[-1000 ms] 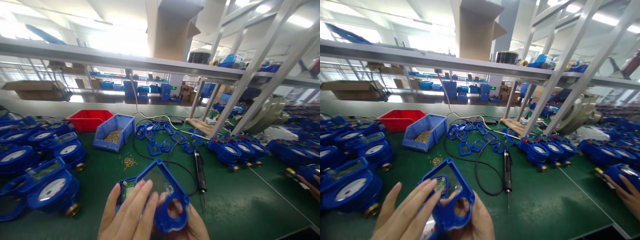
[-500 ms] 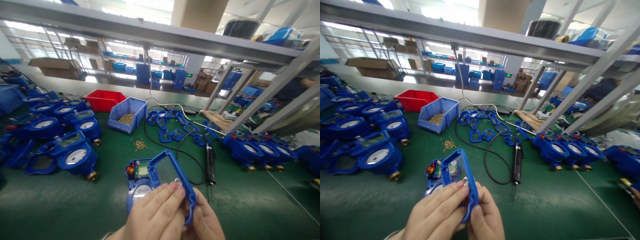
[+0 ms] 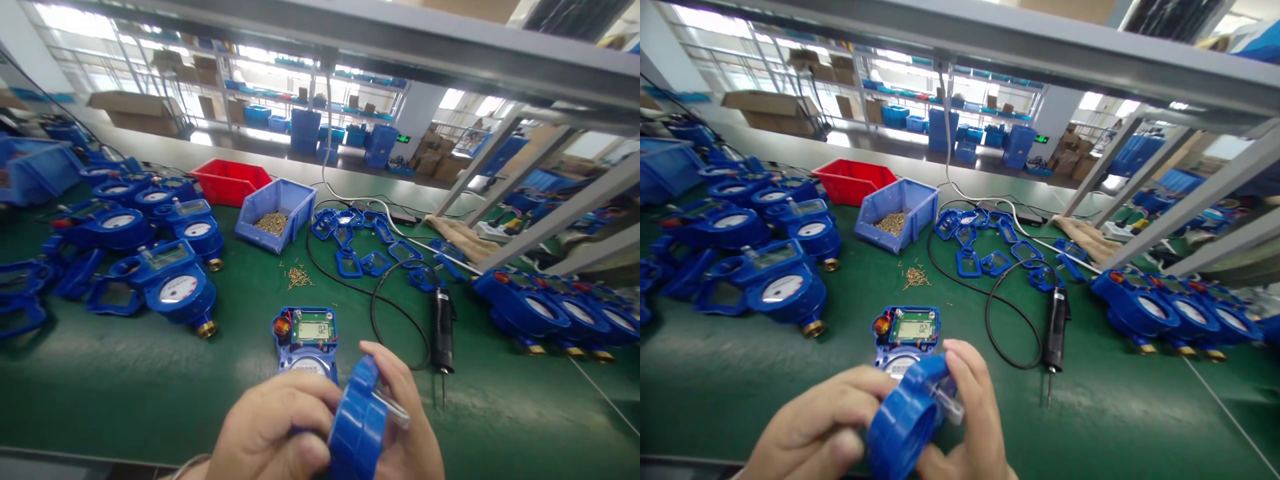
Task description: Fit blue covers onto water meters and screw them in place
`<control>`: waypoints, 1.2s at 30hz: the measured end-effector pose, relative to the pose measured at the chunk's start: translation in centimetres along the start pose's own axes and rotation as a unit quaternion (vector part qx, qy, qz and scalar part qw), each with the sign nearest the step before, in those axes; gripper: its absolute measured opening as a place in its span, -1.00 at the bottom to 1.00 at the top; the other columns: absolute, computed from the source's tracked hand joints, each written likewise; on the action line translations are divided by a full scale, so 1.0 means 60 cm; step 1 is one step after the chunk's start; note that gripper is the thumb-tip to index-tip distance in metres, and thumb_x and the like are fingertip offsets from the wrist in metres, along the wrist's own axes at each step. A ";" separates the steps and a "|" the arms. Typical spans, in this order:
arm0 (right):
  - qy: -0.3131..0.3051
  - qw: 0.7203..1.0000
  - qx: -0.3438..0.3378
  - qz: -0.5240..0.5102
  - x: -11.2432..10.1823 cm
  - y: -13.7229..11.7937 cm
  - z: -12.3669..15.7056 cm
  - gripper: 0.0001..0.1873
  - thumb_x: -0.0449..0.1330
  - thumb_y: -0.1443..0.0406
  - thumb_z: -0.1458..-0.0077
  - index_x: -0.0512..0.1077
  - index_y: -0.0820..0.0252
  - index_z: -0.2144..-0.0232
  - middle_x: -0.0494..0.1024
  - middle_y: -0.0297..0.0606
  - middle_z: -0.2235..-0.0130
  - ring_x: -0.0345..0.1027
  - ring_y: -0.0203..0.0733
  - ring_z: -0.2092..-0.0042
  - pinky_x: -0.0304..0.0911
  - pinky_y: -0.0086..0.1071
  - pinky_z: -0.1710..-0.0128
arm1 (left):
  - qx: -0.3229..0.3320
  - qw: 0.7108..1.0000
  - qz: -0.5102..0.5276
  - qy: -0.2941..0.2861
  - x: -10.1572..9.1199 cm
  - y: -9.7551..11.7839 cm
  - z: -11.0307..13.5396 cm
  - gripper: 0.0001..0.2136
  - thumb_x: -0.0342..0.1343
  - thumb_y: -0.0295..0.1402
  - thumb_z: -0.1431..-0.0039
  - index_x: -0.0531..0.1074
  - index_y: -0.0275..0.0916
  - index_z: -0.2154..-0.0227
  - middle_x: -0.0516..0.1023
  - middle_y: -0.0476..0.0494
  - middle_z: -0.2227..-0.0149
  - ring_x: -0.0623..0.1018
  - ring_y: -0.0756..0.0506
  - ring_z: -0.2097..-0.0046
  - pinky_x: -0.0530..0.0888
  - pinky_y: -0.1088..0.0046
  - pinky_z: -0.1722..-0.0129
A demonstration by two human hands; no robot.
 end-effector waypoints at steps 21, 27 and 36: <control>0.067 0.821 0.319 -0.469 0.065 -0.022 -0.014 -0.44 0.34 0.07 0.06 0.39 -0.04 -0.02 0.40 -0.23 -0.06 0.27 -0.11 -0.11 0.16 -0.33 -0.15 | -0.011 0.928 -0.358 0.100 -0.027 -0.152 -0.029 -0.90 0.12 -0.42 -0.09 0.40 -0.30 0.31 0.52 -0.10 0.36 0.50 -0.04 0.30 0.47 0.43 0.29; 0.018 0.836 0.277 -0.473 0.060 -0.003 -0.008 -0.49 0.27 0.14 -0.06 0.33 -0.06 -0.07 0.37 -0.21 -0.09 0.29 -0.12 -0.10 0.17 -0.26 -0.15 | -0.039 0.954 -0.275 0.113 -0.038 -0.158 -0.028 -0.97 0.14 -0.46 -0.09 0.47 -0.29 0.41 0.54 -0.05 0.38 0.52 0.05 0.31 0.47 0.57 0.28; 0.036 0.842 0.318 -0.434 0.060 -0.012 -0.010 -0.47 0.30 0.08 -0.01 0.34 -0.08 -0.05 0.42 -0.23 -0.02 0.28 -0.09 -0.10 0.20 -0.23 -0.12 | 0.012 0.939 -0.311 0.147 -0.040 -0.156 -0.025 -0.96 0.18 -0.50 -0.06 0.51 -0.31 0.39 0.53 -0.08 0.38 0.53 0.05 0.33 0.50 0.61 0.30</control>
Point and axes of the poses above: each hand's wrist, its own z-axis away from the middle knuckle, its own x-axis out of the palm, y = z × x, the point moved 1 cm from there along -z, towards the middle knuckle
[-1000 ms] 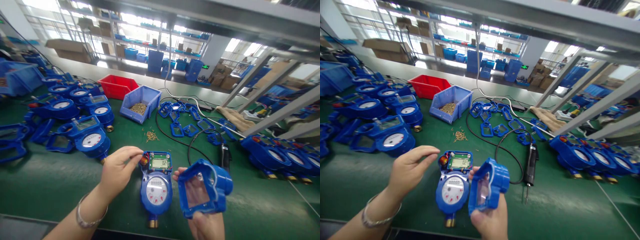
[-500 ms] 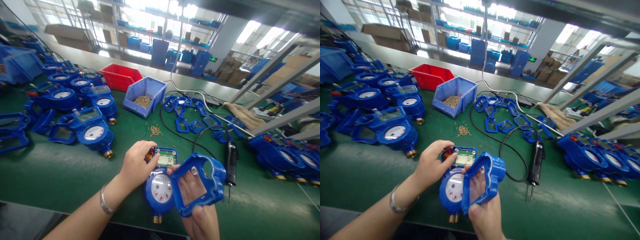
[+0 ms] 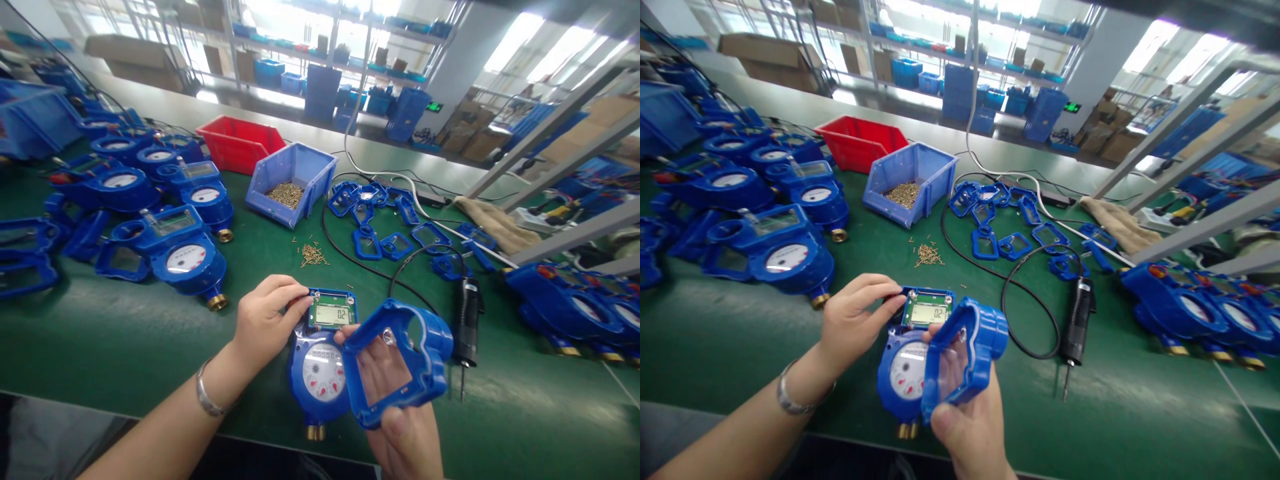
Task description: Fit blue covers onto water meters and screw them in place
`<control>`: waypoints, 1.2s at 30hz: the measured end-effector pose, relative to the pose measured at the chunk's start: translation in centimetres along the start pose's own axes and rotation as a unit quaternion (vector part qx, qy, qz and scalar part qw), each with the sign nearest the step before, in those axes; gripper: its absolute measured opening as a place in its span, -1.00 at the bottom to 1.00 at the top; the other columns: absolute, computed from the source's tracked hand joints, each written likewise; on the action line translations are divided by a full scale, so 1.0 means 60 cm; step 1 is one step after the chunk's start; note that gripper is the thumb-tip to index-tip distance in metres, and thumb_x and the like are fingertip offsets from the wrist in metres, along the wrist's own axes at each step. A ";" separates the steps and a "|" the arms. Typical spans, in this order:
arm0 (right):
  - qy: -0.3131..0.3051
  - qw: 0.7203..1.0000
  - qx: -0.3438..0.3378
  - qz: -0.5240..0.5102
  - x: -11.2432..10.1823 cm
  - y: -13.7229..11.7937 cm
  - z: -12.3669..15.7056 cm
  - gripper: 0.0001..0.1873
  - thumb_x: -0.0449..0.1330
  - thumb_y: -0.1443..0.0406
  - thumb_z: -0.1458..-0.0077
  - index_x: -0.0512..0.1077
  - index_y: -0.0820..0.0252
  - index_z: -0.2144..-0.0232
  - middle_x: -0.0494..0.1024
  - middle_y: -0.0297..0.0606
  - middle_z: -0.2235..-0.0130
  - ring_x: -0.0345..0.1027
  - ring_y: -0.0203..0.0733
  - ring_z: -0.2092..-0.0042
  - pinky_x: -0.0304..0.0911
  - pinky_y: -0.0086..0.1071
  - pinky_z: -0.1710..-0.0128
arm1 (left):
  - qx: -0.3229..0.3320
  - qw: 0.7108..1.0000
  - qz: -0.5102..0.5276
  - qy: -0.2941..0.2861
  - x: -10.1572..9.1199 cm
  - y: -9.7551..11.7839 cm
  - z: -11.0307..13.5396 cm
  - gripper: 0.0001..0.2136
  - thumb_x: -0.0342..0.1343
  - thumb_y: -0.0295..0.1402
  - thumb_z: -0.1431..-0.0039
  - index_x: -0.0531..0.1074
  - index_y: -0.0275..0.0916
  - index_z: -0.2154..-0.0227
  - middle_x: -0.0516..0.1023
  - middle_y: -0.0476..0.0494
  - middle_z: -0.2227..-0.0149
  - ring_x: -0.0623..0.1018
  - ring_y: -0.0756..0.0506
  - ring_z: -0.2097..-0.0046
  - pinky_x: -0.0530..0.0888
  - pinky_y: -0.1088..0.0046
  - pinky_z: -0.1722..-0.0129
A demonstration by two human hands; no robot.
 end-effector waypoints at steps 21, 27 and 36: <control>0.043 0.998 0.038 -0.015 0.006 -0.003 0.003 -0.41 0.36 0.05 0.10 0.37 -0.06 -0.01 0.36 -0.24 -0.10 0.25 -0.02 -0.12 0.15 -0.14 -0.17 | 0.071 0.989 -0.104 -0.074 -0.008 0.004 0.004 -0.85 0.08 -0.40 -0.15 0.49 -0.38 0.38 0.52 -0.21 0.33 0.53 -0.05 0.28 0.54 0.44 0.28; -0.018 1.000 0.016 -0.017 -0.006 0.002 0.000 -0.43 0.31 0.10 0.00 0.33 -0.05 -0.07 0.37 -0.21 -0.10 0.24 -0.04 -0.14 0.17 -0.18 -0.16 | 0.026 0.988 -0.076 -0.133 -0.017 0.002 0.001 -0.83 0.05 -0.41 -0.16 0.50 -0.37 0.29 0.51 -0.19 0.30 0.52 -0.04 0.27 0.53 0.44 0.27; -0.033 0.999 0.021 -0.027 -0.009 0.002 0.000 -0.43 0.31 0.14 -0.02 0.32 -0.05 -0.09 0.37 -0.23 -0.10 0.22 -0.12 -0.16 0.15 -0.27 -0.18 | 0.062 0.984 -0.094 -0.139 -0.015 0.002 -0.006 -0.84 0.07 -0.43 -0.14 0.53 -0.38 0.31 0.55 -0.21 0.30 0.53 -0.08 0.25 0.52 0.38 0.25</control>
Point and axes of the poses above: each hand's wrist, its own z-axis away from the middle knuckle, its own x-axis out of the palm, y = z × x, the point moved 1 cm from there along -z, towards the middle knuckle
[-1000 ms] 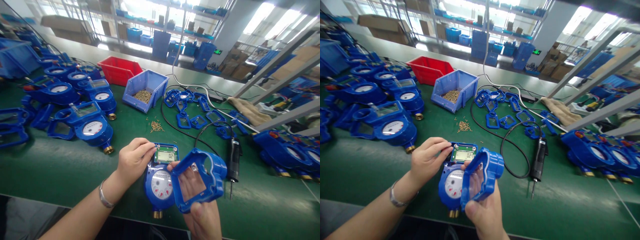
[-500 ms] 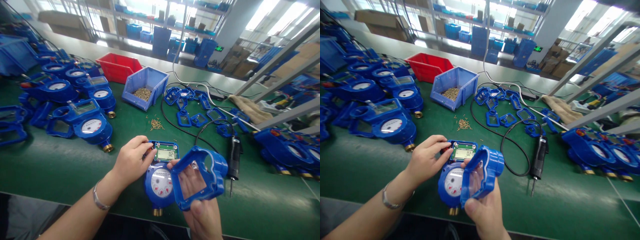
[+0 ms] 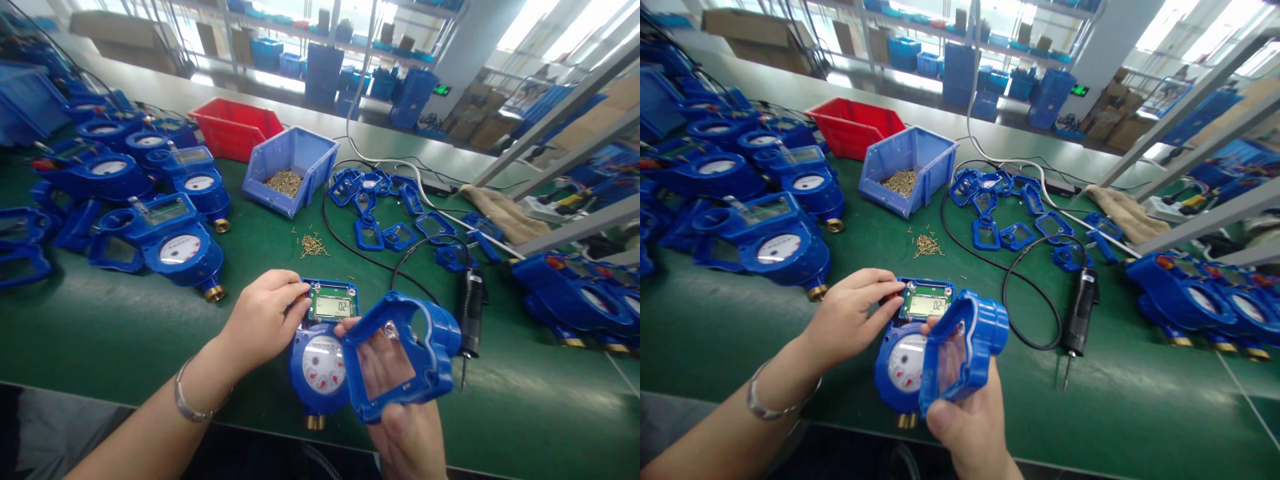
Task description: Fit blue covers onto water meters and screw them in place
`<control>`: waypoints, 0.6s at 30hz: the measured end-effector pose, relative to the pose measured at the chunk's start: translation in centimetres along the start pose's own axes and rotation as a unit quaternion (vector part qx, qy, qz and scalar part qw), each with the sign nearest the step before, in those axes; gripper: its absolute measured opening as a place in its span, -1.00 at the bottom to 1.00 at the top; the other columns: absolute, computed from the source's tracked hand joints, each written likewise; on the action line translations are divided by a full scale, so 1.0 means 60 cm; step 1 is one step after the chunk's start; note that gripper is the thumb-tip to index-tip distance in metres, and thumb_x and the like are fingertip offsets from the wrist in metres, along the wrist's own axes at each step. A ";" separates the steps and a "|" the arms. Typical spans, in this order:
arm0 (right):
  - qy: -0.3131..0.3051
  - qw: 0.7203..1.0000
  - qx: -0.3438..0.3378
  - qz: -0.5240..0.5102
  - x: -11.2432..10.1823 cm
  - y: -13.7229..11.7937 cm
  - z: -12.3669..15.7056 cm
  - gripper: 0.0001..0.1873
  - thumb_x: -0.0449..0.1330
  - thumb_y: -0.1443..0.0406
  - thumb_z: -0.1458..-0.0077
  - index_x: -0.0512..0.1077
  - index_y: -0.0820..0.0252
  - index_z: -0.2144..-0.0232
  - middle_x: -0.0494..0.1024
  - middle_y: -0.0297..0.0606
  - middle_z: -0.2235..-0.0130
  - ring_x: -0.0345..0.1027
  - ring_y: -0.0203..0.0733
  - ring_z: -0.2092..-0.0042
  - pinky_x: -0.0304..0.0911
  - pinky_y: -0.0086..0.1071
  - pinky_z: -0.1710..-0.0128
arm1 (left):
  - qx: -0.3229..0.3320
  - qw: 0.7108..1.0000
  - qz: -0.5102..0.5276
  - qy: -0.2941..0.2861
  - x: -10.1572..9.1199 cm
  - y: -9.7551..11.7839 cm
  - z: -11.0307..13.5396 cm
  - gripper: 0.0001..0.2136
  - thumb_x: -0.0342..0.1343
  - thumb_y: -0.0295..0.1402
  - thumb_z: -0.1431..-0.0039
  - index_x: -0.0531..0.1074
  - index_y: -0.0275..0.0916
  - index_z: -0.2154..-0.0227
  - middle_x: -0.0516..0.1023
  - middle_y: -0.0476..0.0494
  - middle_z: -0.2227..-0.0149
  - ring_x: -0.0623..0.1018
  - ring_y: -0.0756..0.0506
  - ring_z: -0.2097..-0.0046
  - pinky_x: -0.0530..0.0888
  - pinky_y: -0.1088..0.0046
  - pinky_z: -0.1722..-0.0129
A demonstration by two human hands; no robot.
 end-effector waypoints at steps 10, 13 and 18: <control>-0.021 1.000 -0.010 0.000 -0.002 0.003 -0.002 -0.44 0.29 0.16 -0.05 0.29 -0.10 -0.11 0.35 -0.29 -0.12 0.23 -0.18 -0.15 0.14 -0.33 -0.18 | 0.032 0.995 -0.077 -0.059 -0.007 0.009 -0.007 -0.76 -0.07 -0.45 -0.21 0.52 -0.36 0.30 0.48 -0.23 0.32 0.43 -0.13 0.24 0.46 0.28 0.25; -0.022 1.000 -0.017 0.007 -0.003 0.002 -0.004 -0.44 0.28 0.15 -0.05 0.28 -0.10 -0.11 0.35 -0.29 -0.12 0.24 -0.17 -0.15 0.15 -0.31 -0.18 | 0.013 0.998 -0.024 -0.054 -0.005 0.005 -0.008 -0.80 -0.01 -0.43 -0.20 0.53 -0.33 0.33 0.50 -0.19 0.33 0.44 -0.09 0.26 0.45 0.34 0.25; -0.018 0.999 -0.017 0.027 -0.002 0.001 -0.004 -0.44 0.27 0.13 -0.06 0.29 -0.04 -0.11 0.38 -0.23 -0.08 0.24 -0.13 -0.15 0.15 -0.26 -0.17 | -0.007 0.998 0.008 -0.054 -0.005 0.000 -0.009 -0.84 0.05 -0.43 -0.17 0.53 -0.33 0.32 0.53 -0.16 0.32 0.46 -0.08 0.25 0.45 0.36 0.24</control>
Point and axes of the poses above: each hand's wrist, its own z-axis away from the middle knuckle, its own x-axis out of the palm, y = z × x, the point moved 1 cm from there along -z, towards the middle knuckle
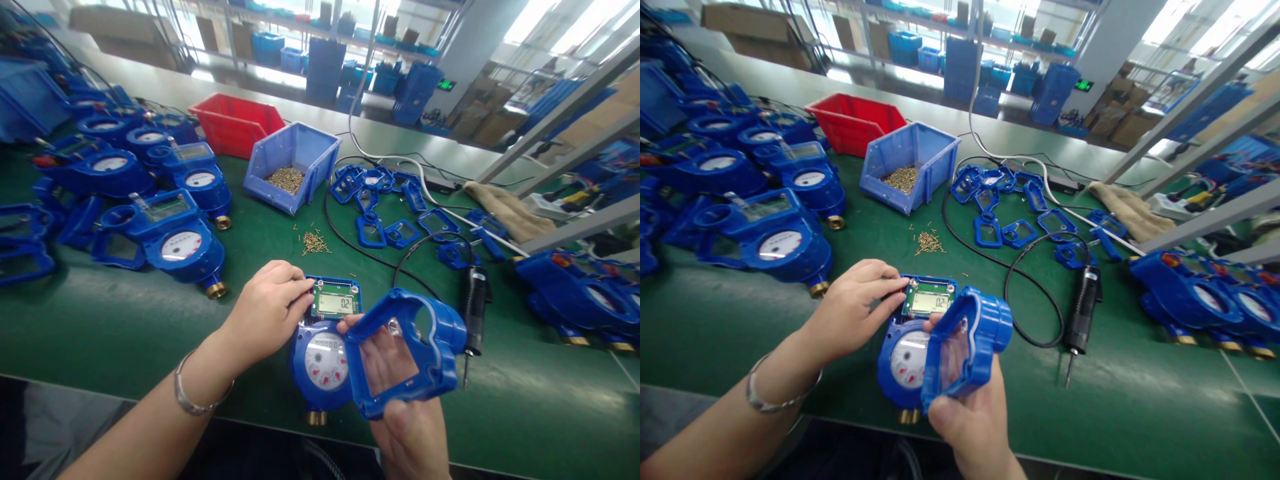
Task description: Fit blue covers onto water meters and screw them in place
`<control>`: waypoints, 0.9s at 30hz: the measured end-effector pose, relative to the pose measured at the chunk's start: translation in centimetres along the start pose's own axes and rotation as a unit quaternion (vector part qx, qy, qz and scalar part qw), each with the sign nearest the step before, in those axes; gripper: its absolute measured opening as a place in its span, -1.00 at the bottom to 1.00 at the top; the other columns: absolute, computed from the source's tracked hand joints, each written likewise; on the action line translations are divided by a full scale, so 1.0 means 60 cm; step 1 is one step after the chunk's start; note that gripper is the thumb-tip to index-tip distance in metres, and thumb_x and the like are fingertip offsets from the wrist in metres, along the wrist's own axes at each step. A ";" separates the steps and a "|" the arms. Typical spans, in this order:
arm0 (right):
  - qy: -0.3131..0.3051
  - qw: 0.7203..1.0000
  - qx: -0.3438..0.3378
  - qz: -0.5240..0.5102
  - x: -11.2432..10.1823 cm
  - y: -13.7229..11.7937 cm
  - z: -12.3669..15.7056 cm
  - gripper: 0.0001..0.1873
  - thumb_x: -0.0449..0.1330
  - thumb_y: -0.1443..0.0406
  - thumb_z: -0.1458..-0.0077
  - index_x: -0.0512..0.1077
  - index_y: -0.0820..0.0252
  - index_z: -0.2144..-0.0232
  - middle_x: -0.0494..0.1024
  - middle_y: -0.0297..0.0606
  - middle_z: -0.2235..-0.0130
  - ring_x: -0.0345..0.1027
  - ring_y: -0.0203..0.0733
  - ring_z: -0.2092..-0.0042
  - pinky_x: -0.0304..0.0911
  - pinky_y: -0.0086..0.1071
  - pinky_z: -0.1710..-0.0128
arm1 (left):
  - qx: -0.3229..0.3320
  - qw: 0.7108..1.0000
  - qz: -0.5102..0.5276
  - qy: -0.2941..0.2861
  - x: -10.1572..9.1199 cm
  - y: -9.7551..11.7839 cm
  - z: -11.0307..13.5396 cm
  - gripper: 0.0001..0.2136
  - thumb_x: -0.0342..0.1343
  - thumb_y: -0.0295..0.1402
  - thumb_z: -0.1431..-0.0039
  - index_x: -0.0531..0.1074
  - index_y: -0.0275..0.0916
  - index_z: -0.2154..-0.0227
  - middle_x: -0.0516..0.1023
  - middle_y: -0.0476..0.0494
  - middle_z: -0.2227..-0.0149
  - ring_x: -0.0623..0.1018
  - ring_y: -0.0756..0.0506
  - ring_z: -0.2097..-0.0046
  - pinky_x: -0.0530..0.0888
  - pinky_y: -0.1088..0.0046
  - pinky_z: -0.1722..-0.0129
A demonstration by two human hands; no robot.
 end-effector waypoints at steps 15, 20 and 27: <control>-0.014 1.000 -0.006 -0.012 0.003 -0.001 -0.002 -0.46 0.26 0.17 -0.08 0.29 -0.01 -0.11 0.39 -0.25 -0.08 0.23 -0.20 -0.15 0.12 -0.40 -0.18 | -0.002 0.997 0.021 -0.073 -0.010 -0.003 -0.003 -0.90 0.01 -0.43 -0.18 0.42 -0.29 0.33 0.54 -0.11 0.35 0.47 -0.12 0.28 0.41 0.28 0.27; -0.021 1.000 -0.014 -0.019 0.003 0.000 -0.002 -0.43 0.27 0.18 -0.07 0.27 0.00 -0.13 0.37 -0.24 -0.09 0.23 -0.17 -0.16 0.14 -0.39 -0.18 | 0.006 0.994 0.016 -0.105 -0.014 -0.003 -0.008 -0.88 0.00 -0.41 -0.19 0.43 -0.27 0.37 0.54 -0.08 0.36 0.48 -0.14 0.29 0.41 0.24 0.26; -0.023 0.998 -0.020 -0.047 0.002 0.003 -0.001 -0.48 0.28 0.24 -0.06 0.30 -0.07 -0.08 0.36 -0.32 -0.11 0.25 -0.24 -0.13 0.12 -0.43 -0.19 | 0.040 0.993 -0.014 -0.107 -0.014 0.002 -0.012 -0.84 -0.01 -0.45 -0.18 0.43 -0.35 0.45 0.50 -0.15 0.44 0.46 -0.13 0.34 0.44 0.26 0.29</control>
Point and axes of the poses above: each hand's wrist, its own z-axis away from the middle knuckle, its own x-axis out of the palm, y = z × x, the point moved 1 cm from there along -z, towards the middle knuckle
